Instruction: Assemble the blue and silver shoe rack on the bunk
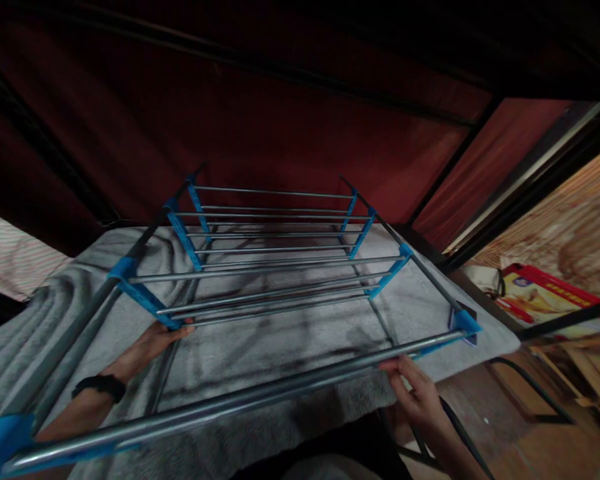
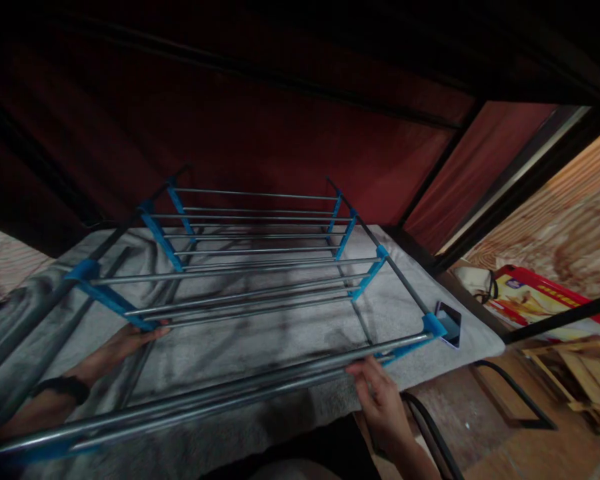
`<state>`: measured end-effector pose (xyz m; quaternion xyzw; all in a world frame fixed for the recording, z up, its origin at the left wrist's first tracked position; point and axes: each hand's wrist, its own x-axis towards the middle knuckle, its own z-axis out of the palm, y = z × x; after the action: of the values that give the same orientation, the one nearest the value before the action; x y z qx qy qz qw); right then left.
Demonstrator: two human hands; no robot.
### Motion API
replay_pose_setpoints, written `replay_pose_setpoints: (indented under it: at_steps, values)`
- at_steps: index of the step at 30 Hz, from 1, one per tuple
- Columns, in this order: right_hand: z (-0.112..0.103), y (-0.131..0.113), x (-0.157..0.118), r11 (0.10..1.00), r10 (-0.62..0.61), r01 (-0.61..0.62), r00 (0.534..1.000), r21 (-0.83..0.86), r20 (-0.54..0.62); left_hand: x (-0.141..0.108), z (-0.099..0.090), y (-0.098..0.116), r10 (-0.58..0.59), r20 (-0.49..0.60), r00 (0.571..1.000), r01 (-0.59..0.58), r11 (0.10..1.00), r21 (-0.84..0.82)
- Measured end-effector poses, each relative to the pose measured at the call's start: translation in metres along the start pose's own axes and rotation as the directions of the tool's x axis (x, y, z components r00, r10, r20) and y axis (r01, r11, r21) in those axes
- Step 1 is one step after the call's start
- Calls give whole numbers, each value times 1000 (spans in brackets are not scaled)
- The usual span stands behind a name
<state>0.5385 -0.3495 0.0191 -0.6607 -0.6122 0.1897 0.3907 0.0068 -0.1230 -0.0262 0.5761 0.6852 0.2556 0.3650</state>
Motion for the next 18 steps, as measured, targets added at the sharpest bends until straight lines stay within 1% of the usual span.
replay_pose_setpoints:
  at_steps: [1,2,4,5,7,9,10,12,14,16,18]
  values:
    - [6,-8,12,997,-74,76,994,-23,79,-3,0,2,-2,9,1000,2,999,-51]
    - [14,-15,26,990,-134,140,978,-26,163,-7,0,5,-5,19,1000,7,995,-103]
    - [36,-27,55,973,-225,231,921,18,318,-13,2,8,5,27,1000,0,987,-161]
    - [51,-33,71,963,-263,266,887,46,379,-15,3,9,22,23,999,-18,984,-175]
    - [88,-45,103,942,-314,331,824,51,472,-17,5,8,68,2,998,-66,977,-202]
    - [131,-59,130,917,-310,397,768,-37,560,-15,7,3,103,-8,995,-102,968,-231]
    - [153,-67,140,902,-294,423,748,-86,594,-14,8,0,113,-12,994,-113,965,-239]
    - [193,-81,154,892,-265,434,728,-126,632,-12,9,-5,140,-4,990,-137,959,-249]
    - [226,-92,159,910,-257,403,731,-95,632,-12,10,-10,175,13,984,-166,951,-259]
    - [249,-96,159,934,-252,355,746,-48,616,-11,11,-14,197,28,980,-182,945,-271]
    - [264,-95,158,947,-254,320,755,-1,605,-11,12,-17,195,31,980,-179,944,-278]
